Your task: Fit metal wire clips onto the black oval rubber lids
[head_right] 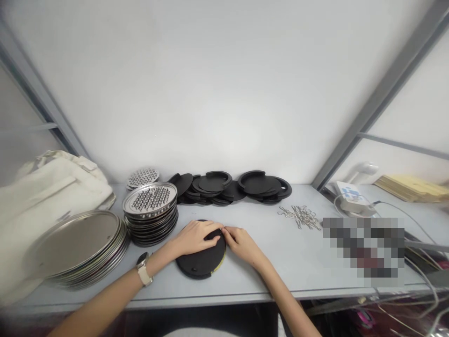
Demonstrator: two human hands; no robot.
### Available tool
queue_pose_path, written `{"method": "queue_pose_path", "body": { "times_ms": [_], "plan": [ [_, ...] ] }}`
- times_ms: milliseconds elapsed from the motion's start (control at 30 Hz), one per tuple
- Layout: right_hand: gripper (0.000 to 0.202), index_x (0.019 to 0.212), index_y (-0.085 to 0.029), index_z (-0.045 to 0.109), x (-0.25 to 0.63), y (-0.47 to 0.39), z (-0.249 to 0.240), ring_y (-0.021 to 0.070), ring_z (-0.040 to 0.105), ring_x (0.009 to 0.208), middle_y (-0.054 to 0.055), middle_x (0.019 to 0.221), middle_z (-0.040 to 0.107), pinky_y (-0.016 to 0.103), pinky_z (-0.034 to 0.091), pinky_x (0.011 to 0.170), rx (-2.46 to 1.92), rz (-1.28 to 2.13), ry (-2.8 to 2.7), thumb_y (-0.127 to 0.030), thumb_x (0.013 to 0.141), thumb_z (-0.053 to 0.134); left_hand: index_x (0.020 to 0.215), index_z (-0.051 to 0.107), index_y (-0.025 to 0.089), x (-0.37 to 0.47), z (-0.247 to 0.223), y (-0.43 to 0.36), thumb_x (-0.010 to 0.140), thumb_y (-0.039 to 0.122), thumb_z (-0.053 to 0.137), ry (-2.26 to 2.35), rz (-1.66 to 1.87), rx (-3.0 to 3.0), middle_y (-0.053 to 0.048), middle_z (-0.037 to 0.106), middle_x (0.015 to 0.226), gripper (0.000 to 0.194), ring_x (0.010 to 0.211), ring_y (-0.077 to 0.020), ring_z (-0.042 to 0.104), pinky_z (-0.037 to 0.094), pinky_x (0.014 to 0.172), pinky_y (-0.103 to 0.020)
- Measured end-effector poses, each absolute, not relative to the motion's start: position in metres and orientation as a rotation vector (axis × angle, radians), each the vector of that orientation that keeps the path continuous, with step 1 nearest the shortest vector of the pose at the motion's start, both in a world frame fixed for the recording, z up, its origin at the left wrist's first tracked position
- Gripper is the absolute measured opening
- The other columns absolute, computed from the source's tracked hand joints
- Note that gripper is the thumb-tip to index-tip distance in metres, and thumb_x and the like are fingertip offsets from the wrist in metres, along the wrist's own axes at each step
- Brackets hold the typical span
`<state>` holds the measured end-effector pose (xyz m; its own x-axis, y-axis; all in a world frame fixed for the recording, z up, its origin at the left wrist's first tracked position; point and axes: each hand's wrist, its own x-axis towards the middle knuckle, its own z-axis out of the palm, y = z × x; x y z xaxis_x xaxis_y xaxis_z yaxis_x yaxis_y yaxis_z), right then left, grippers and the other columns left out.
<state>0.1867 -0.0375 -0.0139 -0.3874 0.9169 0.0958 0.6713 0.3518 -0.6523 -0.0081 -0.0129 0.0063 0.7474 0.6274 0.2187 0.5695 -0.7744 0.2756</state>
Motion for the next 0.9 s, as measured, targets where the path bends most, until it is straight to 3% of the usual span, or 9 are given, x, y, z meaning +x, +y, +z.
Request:
{"method": "queue_pose_path", "body": {
  "times_ms": [433, 700, 900],
  "plan": [
    [0.038, 0.068, -0.018, 0.051, 0.1874, -0.0387, -0.0108, 0.0152, 0.049, 0.059, 0.0, 0.063, 0.055, 0.026, 0.035, 0.059, -1.415, 0.725, -2.197, -0.032, 0.095, 0.027, 0.115, 0.054, 0.027, -0.0084, 0.0068, -0.0131, 0.091, 0.034, 0.043, 0.965, 0.398, 2.801, -0.002, 0.064, 0.095, 0.027, 0.085, -0.0191, 0.061, 0.043, 0.072, -0.027],
    [0.031, 0.078, -0.017, 0.056, 0.1887, -0.0384, -0.0131, 0.017, 0.053, 0.065, 0.003, 0.072, 0.061, 0.028, 0.039, 0.065, -1.366, 0.702, -2.21, -0.027, 0.093, 0.031, 0.115, 0.053, 0.027, -0.0079, 0.0084, -0.0129, 0.09, 0.034, 0.044, 0.962, 0.407, 2.757, -0.002, 0.064, 0.097, 0.027, 0.087, -0.0197, 0.062, 0.043, 0.073, -0.028],
    [0.03, 0.074, -0.018, 0.054, 0.1888, -0.0393, -0.0129, 0.0158, 0.05, 0.062, 0.002, 0.067, 0.057, 0.026, 0.037, 0.059, -1.351, 0.696, -2.192, -0.028, 0.092, 0.032, 0.119, 0.05, 0.027, -0.008, 0.0073, -0.012, 0.09, 0.031, 0.045, 0.928, 0.436, 2.74, -0.001, 0.064, 0.104, 0.029, 0.09, -0.0197, 0.062, 0.043, 0.075, -0.028]
  ]
}}
